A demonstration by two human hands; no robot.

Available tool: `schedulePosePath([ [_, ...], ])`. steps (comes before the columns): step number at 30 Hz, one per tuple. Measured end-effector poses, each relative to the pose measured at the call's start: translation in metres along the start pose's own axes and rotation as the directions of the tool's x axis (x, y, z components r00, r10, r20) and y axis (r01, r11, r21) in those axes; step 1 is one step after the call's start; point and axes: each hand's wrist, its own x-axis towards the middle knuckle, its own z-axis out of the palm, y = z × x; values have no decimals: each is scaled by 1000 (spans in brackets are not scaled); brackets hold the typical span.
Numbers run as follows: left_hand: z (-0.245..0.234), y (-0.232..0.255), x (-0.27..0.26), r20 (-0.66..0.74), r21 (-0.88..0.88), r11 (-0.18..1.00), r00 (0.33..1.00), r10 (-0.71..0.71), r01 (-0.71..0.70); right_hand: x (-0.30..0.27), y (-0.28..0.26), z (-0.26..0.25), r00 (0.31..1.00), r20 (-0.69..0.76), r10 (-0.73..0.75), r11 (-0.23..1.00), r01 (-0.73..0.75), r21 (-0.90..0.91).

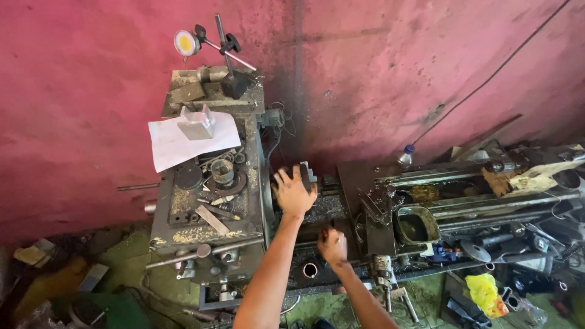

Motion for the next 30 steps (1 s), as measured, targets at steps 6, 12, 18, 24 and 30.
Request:
schedulePosePath([
  [6, -4, 1, -4, -8, -6, 1000, 1000, 0, 0, 3, 7, 28, 850, 355, 389, 783, -509, 358],
  [12, -5, 1, -4, -28, -4, 1000, 1000, 10, -11, 12, -11, -28, 961, 110, 252, 966, -243, -85],
  [18, 8, -3, -4, -28, 12, 1000, 1000, 11, -11, -5, -16, 2, 998, -18, 67, 979, -63, 195],
  [24, 6, -1, -2, -34, -2, 1000, 999, 11, -11, 10, -1, -8, 928, 145, 343, 882, -371, 292],
  [30, 13, -5, -2, -35, -11, 1000, 999, 15, -15, -14, 9, 19, 996, 86, 5, 994, 4, -110],
])
